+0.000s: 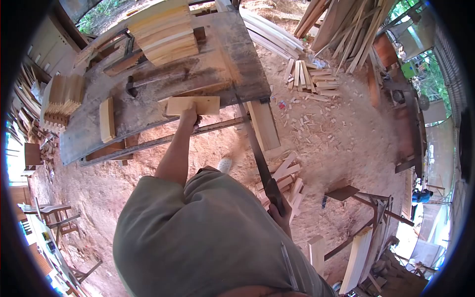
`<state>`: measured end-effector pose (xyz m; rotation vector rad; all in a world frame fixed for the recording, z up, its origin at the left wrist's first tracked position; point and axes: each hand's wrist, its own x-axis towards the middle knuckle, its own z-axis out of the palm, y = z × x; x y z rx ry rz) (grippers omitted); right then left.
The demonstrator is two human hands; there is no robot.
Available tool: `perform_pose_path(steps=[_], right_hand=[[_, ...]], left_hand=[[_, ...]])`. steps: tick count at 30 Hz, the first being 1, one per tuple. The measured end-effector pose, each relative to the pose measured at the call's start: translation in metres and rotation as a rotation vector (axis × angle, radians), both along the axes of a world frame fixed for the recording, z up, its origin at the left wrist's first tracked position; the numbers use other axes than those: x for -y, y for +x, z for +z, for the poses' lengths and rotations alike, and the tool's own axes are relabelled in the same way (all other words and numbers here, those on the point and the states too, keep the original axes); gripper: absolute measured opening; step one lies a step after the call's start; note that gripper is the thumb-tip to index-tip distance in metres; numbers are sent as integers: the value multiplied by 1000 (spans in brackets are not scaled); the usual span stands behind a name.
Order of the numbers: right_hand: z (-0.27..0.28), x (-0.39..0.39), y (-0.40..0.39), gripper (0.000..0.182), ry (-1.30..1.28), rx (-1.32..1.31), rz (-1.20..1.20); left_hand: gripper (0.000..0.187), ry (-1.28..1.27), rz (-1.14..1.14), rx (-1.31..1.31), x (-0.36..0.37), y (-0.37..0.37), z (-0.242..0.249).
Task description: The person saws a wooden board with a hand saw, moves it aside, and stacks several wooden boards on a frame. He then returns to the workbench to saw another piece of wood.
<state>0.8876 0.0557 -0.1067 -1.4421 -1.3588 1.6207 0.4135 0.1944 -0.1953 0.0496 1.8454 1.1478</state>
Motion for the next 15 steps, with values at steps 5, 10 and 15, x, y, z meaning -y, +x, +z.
perform_pose_path(steps=[5, 10, 15], right_hand=[[-6, 1, -1, 56, -140, -74, -34], [-42, -22, -29, 61, 208, 8, 22], [-45, -59, -60, 58, 241, 85, 94]], left_hand=[[56, -68, -77, -102, -1, 3, 10], [59, -89, -99, -145, -2, 2, 6], [59, -80, -71, -117, -1, 3, 5]])
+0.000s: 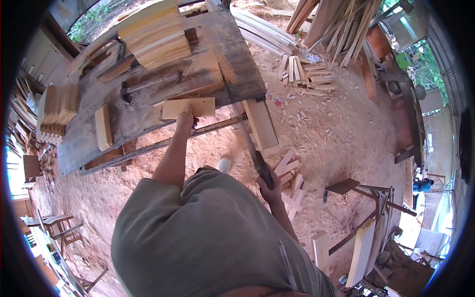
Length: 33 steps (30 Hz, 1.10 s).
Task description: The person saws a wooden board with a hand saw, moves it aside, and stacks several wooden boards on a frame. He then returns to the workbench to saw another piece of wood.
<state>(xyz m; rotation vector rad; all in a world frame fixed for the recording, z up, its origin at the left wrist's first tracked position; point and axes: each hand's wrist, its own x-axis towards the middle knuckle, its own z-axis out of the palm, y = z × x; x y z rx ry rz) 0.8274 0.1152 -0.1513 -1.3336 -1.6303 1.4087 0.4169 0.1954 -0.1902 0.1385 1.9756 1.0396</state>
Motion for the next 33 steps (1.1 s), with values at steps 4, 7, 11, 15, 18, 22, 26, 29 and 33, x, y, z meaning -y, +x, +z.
perform_pose_path(steps=[4, 7, 11, 15, 18, 22, 26, 29, 33], right_hand=[[-8, -6, 16, 48, 202, -16, -175], [17, 6, 15, 32, -66, -263, -540], [42, 20, 27, 7, -10, -424, -716], [47, 34, 35, 33, -41, -318, -490], [55, 39, 23, 38, -69, -224, -452], [67, 42, 11, 54, -116, -250, -367], [67, 38, 16, 59, -91, -132, -227], [83, 26, 3, 59, -107, -84, -147], [84, 10, -17, 59, -34, -37, -95]], left_hand=[[55, 73, 30, 143, 0, -4, 4], [52, 137, 41, 200, 1, -5, 0], [43, 198, 43, 285, -14, 9, 3], [39, 327, 129, 459, -56, 29, -8], [38, 328, 177, 562, -90, 34, -16], [42, 332, 213, 524, -86, 44, -5], [48, 303, 132, 517, -75, 38, 26], [60, 86, -423, 116, -90, 36, 47], [72, 21, -578, -829, -123, 25, 37]])
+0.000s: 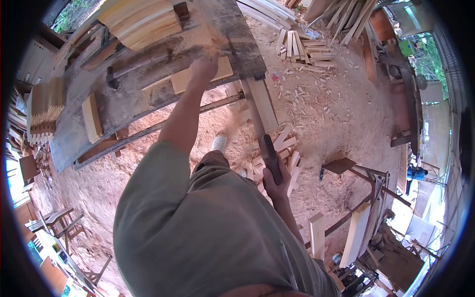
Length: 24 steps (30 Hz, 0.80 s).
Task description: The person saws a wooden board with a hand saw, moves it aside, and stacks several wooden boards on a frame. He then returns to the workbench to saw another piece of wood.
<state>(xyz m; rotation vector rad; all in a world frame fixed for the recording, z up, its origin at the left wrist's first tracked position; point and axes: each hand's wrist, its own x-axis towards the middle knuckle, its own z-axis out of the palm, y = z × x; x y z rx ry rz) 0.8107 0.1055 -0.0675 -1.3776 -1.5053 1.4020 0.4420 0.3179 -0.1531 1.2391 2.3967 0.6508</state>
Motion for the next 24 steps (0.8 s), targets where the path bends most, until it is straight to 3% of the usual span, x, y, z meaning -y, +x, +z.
perform_pose_path(steps=[1, 6, 13, 14, 17, 23, 24], right_hand=[[-2, -5, -2, 59, 1, -4, 0], [-21, -20, -7, 59, 149, 2, 127], [-14, -4, -5, 63, 55, 18, 119], [-13, -3, -6, 63, 48, 16, 118], [-9, -3, -8, 62, 45, 37, 117], [-5, 7, 3, 61, 89, 61, 123], [-6, 6, 3, 61, 118, 55, 128]], left_hand=[[74, -118, 56, -30, -3, 1, 16], [74, -150, 132, -138, -2, 13, 22], [79, -149, 180, -264, -6, 13, 19], [90, -126, 174, -252, -5, 11, 17], [81, -131, 189, -268, -7, 12, 19], [86, -101, 194, -298, -8, 12, 16], [76, -9, 220, -285, -8, 14, 18]])
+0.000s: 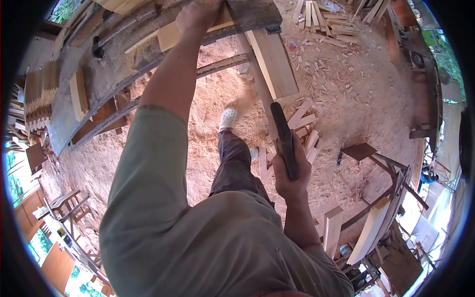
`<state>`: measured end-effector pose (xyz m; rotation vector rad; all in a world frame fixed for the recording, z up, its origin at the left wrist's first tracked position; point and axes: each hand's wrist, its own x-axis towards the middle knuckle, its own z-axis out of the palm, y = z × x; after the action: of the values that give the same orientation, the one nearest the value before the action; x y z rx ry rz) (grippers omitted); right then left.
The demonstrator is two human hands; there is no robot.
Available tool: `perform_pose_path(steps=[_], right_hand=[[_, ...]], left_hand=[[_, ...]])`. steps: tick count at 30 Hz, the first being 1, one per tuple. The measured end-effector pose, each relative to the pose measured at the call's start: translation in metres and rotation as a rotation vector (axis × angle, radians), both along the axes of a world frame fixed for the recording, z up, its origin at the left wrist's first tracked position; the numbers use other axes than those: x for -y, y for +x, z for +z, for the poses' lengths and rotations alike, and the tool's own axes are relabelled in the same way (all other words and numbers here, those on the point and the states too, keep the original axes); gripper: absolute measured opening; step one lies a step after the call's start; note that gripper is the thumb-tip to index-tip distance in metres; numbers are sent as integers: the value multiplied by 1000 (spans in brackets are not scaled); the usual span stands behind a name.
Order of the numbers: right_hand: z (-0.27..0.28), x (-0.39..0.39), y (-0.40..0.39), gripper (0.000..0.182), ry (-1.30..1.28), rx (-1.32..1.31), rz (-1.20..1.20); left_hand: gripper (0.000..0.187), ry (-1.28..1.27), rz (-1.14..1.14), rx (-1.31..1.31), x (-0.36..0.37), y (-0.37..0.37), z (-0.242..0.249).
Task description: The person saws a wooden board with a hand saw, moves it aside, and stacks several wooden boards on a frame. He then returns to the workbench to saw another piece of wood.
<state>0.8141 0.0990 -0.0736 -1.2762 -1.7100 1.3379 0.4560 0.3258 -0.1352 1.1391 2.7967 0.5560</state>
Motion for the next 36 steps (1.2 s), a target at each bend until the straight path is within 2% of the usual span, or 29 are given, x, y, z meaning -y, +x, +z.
perform_pose_path(steps=[1, 4, 8, 10, 16, 19, 23, 28, 31, 36], right_hand=[[1, -2, -1, 60, 29, -8, 7], [1, -20, -19, 59, -35, 25, -8], [-4, -24, -19, 58, 9, -10, -11], [-1, -21, -19, 55, 11, -35, -26], [0, -62, -59, 51, 55, -60, -5], [4, -53, -54, 50, -49, -17, -32], [-1, -32, -38, 50, -65, -71, -73], [-3, -78, -82, 50, 61, 21, -34], [-9, -92, -100, 50, 145, -17, -25], [5, -39, -53, 52, 9, -23, -54]], left_hand=[[66, 95, 14, 3, 1, 0, 0], [66, 56, 28, 46, 1, -1, 2], [64, 28, 58, 51, 3, 3, 8], [86, -93, -6, 37, 1, -3, -2], [85, -85, -27, 69, 1, -7, -3], [84, -125, -46, 71, 2, -7, -1], [83, -128, -16, 93, 3, -2, 5], [83, -110, -18, 90, 2, -1, 3], [83, -91, -10, 89, 6, -1, 5], [83, -122, -9, 97, 3, -2, 4]])
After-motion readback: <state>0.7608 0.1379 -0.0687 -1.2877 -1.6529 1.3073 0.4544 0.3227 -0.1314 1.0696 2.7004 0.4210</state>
